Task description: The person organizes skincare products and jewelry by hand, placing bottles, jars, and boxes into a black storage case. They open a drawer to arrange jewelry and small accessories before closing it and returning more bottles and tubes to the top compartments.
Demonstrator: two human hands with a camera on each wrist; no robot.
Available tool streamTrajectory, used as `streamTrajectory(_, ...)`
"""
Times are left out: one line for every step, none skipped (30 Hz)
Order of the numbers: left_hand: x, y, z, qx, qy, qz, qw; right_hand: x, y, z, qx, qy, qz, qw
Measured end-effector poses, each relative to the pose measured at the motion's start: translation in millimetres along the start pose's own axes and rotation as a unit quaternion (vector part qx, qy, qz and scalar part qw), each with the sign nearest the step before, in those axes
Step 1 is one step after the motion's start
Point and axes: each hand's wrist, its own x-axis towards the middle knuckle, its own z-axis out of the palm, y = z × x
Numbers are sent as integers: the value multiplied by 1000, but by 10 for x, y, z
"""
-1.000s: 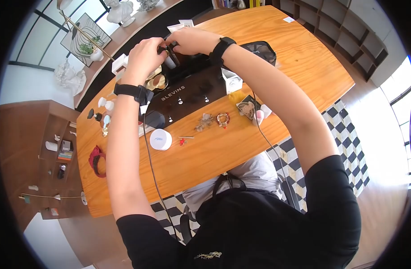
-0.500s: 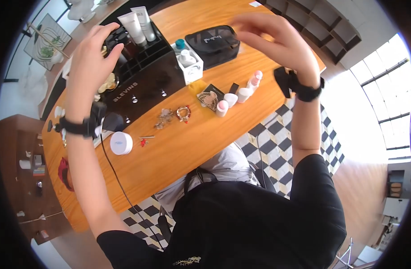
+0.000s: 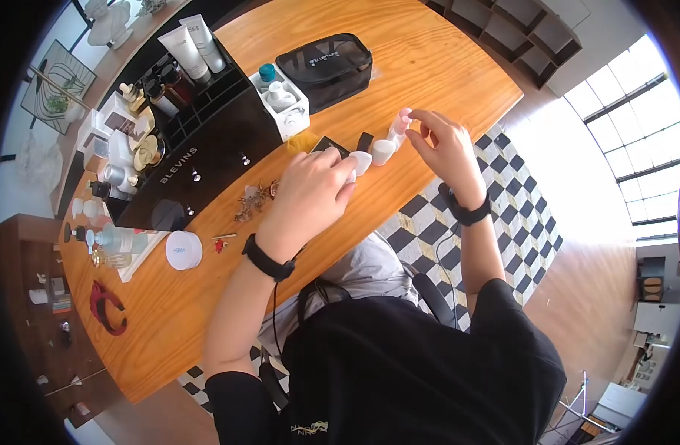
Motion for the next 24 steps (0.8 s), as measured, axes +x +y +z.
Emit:
streamTrajectory(29,5,1,1,0,0,1000,-40,-68,19,10,9,9,1000)
streamTrajectory(59,15,1,-12,16,-17,1000,-82,-118,39,20,17,18,999)
streamTrajectory(90,26,9,-26,30,-35,999,-119,-138,69,17,-6,12,1000)
streamTrajectory(142,20,36,-26,30,-34,999,-143,-135,123,17,-5,13,1000)
streamTrajectory(203,4,76,-13,43,-26,999,-169,-118,194,24,-14,1,1000)
streamTrajectory(241,9,103,0,58,-18,998,-188,-111,247,31,-22,-11,999)
streamTrajectory(258,35,114,1,61,-17,998,-199,-122,273,35,-4,-18,999)
streamTrajectory(267,59,121,21,63,-16,998,-204,-135,258,34,-2,-20,999)
streamTrajectory(261,82,115,40,65,-15,997,-213,-151,248,29,31,9,999)
streamTrajectory(227,112,90,41,66,-14,997,-208,-160,239,25,64,39,997)
streamTrajectory(184,156,48,30,53,-46,997,-186,-151,190,20,65,66,996)
streamTrajectory(157,182,26,17,39,-77,996,-158,-140,158,20,66,67,995)
streamTrajectory(132,149,66,17,38,-76,996,-117,-122,137,6,74,61,995)
streamTrajectory(84,89,141,1,34,-68,997,-82,-114,125,-8,81,54,995)
streamTrajectory(57,62,166,-13,32,-62,998,-46,-115,118,-6,67,39,997)
streamTrajectory(37,52,175,-11,34,-64,997,-16,-77,148,-5,67,35,997)
streamTrajectory(16,55,180,3,47,-49,998,1,-7,204,3,60,18,998)
streamTrajectory(-1,60,176,17,59,-33,998,19,12,221,11,54,2,998)
streamTrajectory(-22,61,165,17,61,-35,997,16,27,218,11,53,0,999)
streamTrajectory(-48,62,147,21,70,-28,997,13,29,210,15,44,5,999)
streamTrajectory(-78,65,125,24,79,-20,996,10,26,197,19,35,10,999)
streamTrajectory(-110,69,96,25,79,-22,996,11,34,182,20,34,10,999)
streamTrajectory(-147,73,58,17,82,-24,996,18,46,164,34,45,4,998)
streamTrajectory(-181,77,14,9,86,-26,996,34,30,133,48,56,-2,997)
